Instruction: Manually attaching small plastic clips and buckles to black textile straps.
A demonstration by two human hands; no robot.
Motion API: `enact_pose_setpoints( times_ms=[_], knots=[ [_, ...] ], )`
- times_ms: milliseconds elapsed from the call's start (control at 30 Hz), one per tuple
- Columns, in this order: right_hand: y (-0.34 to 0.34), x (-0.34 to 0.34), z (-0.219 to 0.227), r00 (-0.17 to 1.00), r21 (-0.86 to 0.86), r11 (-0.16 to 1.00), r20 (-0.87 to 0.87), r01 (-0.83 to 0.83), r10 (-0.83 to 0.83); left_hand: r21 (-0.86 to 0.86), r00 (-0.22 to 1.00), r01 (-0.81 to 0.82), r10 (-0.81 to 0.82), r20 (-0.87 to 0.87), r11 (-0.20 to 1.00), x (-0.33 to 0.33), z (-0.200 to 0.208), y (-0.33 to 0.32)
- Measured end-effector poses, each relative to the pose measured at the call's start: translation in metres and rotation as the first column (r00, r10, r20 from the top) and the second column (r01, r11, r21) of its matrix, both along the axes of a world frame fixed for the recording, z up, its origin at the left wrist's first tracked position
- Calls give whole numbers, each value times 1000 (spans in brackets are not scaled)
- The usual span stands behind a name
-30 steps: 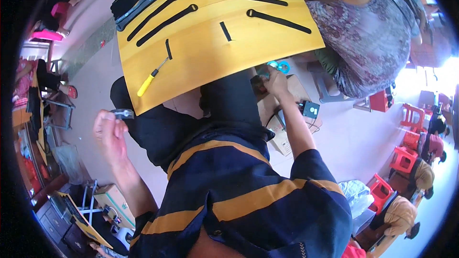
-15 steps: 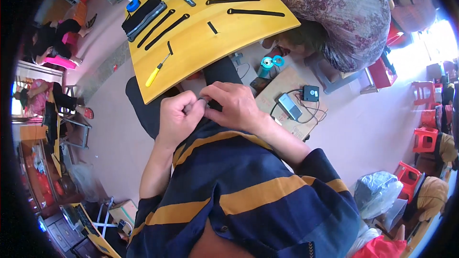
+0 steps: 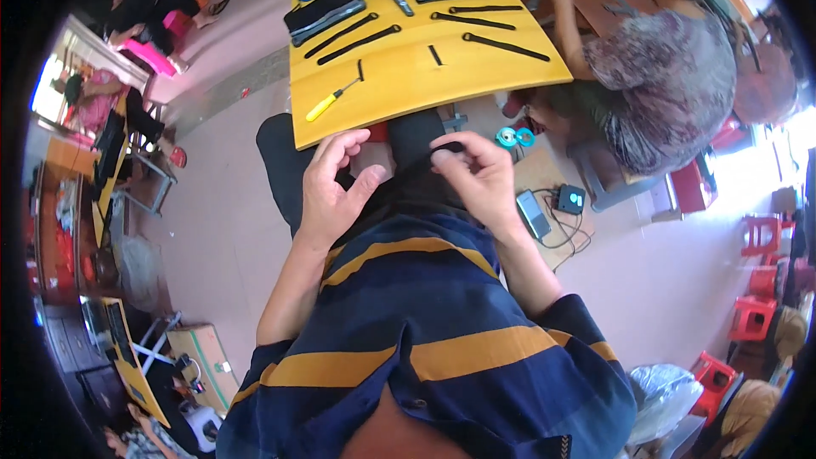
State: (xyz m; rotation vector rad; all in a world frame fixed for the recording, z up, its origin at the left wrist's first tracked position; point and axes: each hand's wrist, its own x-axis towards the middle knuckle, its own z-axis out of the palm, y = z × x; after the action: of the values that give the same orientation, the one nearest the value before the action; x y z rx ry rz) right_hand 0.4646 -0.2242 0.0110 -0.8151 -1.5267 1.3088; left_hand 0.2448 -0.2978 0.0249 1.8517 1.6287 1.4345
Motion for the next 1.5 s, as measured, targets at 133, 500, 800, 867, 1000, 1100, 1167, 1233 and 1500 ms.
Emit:
enact_pose_setpoints(
  times_ms=[133,500,800,867,1000,1100,1167,1233,1500],
  knots=[
    [19,-4,-7,948,-200,976,-317,-80,12,-240,895,155,-33,445,958,-17,-27,-9],
    [74,-19,-24,970,-275,961,-232,6,-72,-456,768,263,101,632,850,-46,-16,24],
    [141,-32,-32,996,-160,984,-7,84,-86,-510,801,223,143,582,831,-85,-19,87],
    [158,-39,-31,997,-160,984,24,79,-76,-568,828,142,216,517,811,-95,-21,104],
    [197,-45,-39,987,-122,991,155,59,-40,-564,840,107,230,492,819,-116,-36,137],
    [225,-50,-48,982,-142,989,188,34,-7,-583,840,111,237,487,805,-125,-38,163],
    [241,-56,-52,963,-116,993,269,32,1,-620,886,75,233,401,781,-131,-38,180],
    [254,-61,-58,958,-111,994,285,21,12,-633,887,36,267,377,774,-138,-44,196],
    [276,-70,-74,915,-139,981,398,134,-69,-645,925,-82,298,234,760,-148,-57,224]
  ],
)
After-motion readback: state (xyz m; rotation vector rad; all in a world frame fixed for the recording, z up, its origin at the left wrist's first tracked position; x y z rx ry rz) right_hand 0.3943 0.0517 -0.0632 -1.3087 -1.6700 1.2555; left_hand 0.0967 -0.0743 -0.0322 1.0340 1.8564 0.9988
